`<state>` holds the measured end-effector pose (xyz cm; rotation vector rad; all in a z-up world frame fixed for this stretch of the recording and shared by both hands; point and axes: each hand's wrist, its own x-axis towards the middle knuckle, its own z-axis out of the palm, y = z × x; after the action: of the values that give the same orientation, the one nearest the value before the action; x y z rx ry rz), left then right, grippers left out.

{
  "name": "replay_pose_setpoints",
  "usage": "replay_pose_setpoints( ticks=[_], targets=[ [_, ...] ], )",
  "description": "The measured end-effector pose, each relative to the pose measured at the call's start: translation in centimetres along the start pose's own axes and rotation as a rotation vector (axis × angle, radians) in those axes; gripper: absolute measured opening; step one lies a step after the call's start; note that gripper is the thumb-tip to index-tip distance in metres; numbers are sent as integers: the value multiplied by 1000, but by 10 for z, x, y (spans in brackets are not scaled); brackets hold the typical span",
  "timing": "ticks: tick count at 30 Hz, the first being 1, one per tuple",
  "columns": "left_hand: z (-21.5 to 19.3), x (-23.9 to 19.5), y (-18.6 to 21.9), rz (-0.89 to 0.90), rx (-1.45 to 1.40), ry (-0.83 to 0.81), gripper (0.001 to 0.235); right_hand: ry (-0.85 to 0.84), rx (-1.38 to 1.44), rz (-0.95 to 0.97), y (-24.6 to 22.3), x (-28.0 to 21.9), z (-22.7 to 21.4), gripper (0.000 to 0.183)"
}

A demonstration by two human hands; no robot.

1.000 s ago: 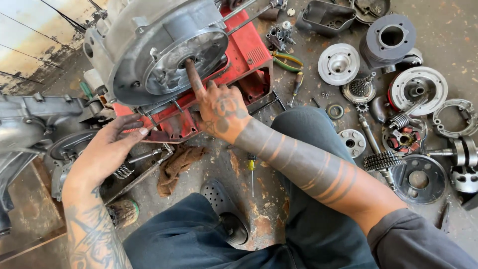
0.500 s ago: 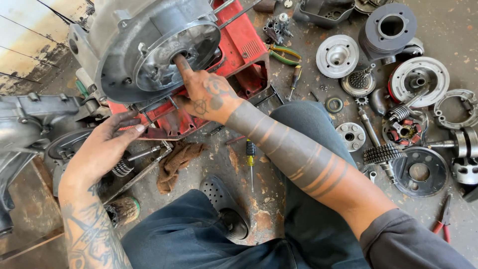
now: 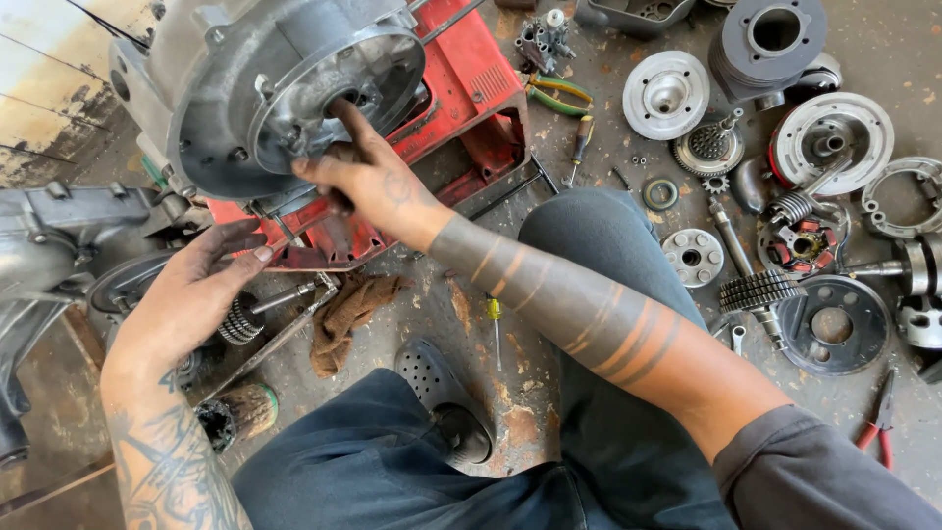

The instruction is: Disassembling a motorcycle engine to inspect and remove internal components

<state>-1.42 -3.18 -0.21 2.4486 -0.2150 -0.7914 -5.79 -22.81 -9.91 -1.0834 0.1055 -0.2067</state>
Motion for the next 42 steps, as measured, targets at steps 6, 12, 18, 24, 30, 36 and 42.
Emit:
replay_pose_setpoints(
  ticks=[6, 12, 18, 24, 30, 36, 42],
  targets=[
    [-1, -2, 1, -24, 19, -1, 51, -138, -478, -29, 3, -36, 9, 110],
    [-11, 7, -18, 36, 82, 11, 53, -357, -949, -103, -1, -42, -3, 105],
    [-12, 14, -22, 100, 120, 24, 57, -542, -1488, -114, -5, -36, -15, 105],
    [-12, 16, -23, 137, 47, 11, 57, -547, -1620, -6, -3, -34, -9, 113],
    [-17, 11, -26, 126, 56, 21, 56, -220, -1356, -194, -15, -27, 0, 112],
    [-21, 5, -27, 120, 19, 17, 55, -184, -1424, -139, -18, -18, -4, 101],
    [-29, -12, -14, 121, -32, -34, 57, -82, -1078, 71, -25, -12, 3, 89]
  ],
)
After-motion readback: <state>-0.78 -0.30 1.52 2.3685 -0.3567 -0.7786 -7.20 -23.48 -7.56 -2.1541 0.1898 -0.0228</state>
